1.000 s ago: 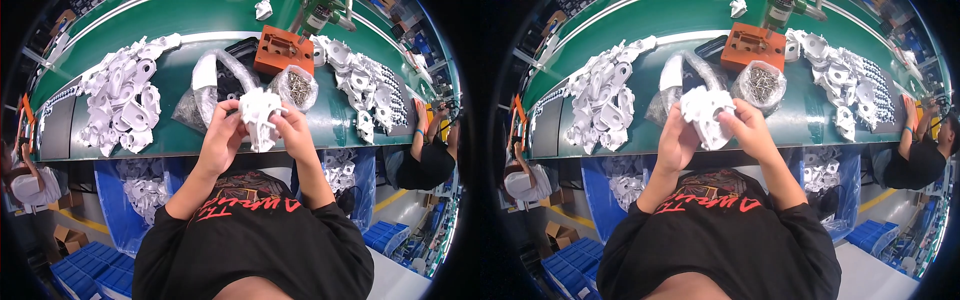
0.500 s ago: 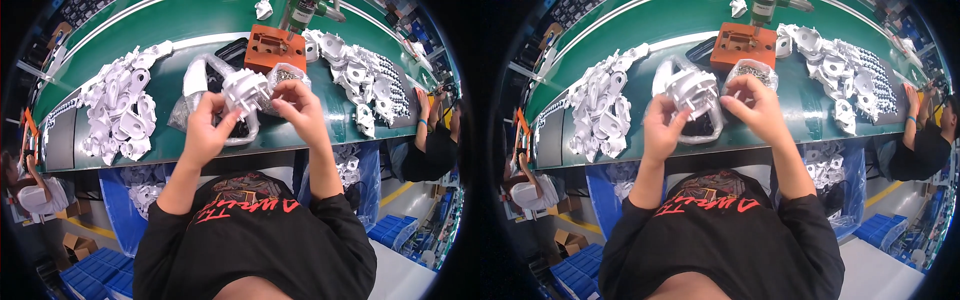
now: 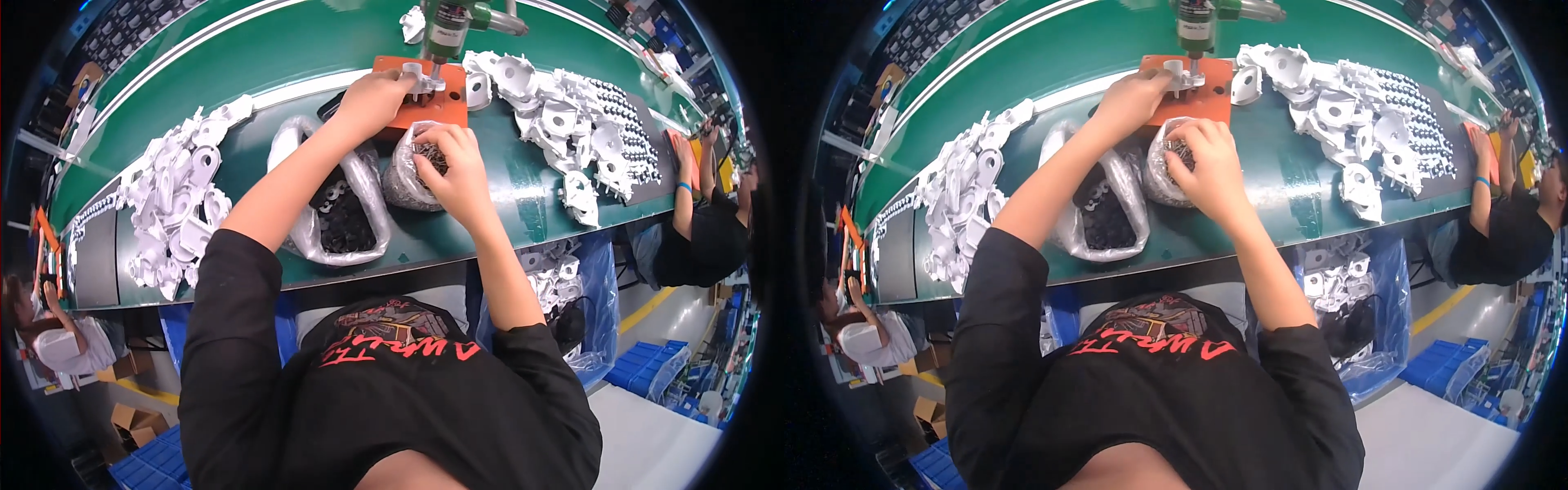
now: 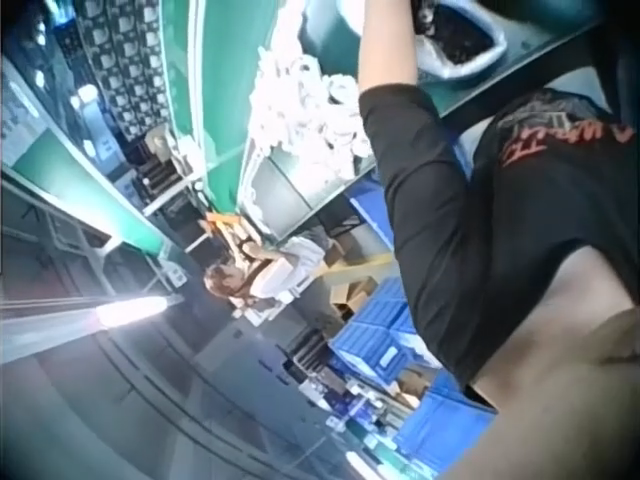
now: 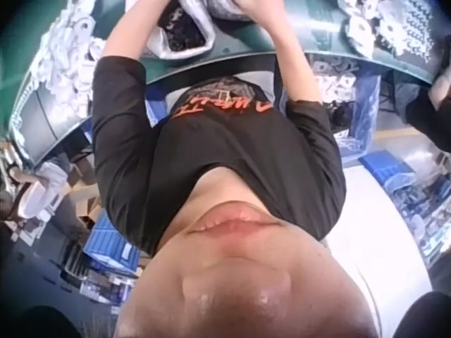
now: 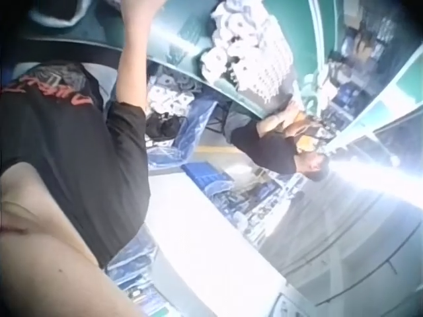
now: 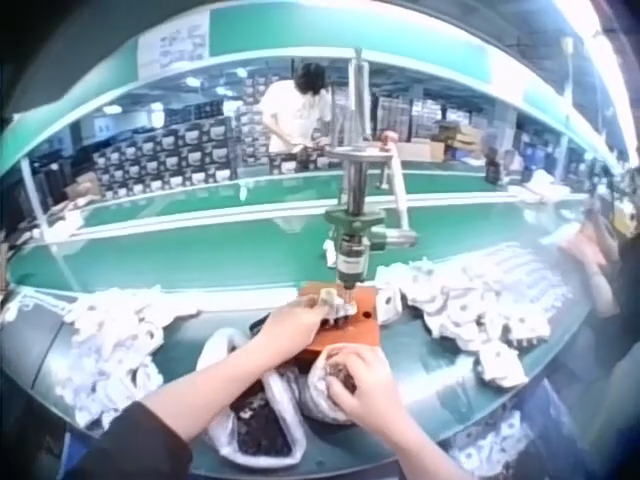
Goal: Assemble small plastic components by inserting metal pins and using a press machine.
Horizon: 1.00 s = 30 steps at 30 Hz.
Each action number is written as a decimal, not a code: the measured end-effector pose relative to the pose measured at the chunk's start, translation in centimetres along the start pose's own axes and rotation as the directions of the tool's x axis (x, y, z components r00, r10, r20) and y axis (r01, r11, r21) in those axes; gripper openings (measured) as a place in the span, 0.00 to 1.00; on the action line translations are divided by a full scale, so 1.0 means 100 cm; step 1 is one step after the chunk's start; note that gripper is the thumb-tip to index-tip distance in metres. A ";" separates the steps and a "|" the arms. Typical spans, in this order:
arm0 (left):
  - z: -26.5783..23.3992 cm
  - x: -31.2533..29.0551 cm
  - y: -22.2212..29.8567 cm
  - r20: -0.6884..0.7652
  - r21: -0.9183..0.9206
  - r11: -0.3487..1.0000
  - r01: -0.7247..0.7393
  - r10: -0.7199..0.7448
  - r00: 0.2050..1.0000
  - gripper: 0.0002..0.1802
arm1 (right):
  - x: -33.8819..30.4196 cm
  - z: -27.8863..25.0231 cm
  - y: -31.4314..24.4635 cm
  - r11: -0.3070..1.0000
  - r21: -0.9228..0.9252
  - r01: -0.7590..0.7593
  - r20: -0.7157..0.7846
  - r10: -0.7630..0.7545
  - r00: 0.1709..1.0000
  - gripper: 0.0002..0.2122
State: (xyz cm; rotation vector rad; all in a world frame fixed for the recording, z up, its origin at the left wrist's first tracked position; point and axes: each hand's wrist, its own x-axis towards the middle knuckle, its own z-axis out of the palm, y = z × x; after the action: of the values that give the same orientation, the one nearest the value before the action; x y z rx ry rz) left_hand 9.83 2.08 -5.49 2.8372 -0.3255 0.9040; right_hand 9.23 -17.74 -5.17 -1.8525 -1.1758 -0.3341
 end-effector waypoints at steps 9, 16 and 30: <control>0.007 0.003 -0.003 0.084 -0.168 0.982 0.091 -0.078 0.993 0.09 | -0.001 0.001 0.003 0.998 -0.066 -0.014 0.031 0.016 0.999 0.09; 0.006 0.004 -0.006 0.170 -0.209 0.968 0.138 -0.103 0.980 0.09 | -0.001 0.000 0.003 0.995 -0.092 -0.027 0.088 0.035 0.996 0.09; -0.034 -0.022 -0.016 0.059 -0.227 0.970 0.083 -0.071 0.996 0.15 | 0.000 0.002 0.001 0.993 -0.117 -0.002 0.167 0.021 0.986 0.10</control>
State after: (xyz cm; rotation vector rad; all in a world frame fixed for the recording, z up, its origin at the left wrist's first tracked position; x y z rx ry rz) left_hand 6.62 4.71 -4.09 2.6438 -0.3023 0.7289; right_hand 9.28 -17.61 -5.31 -2.0196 -1.2820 -0.2481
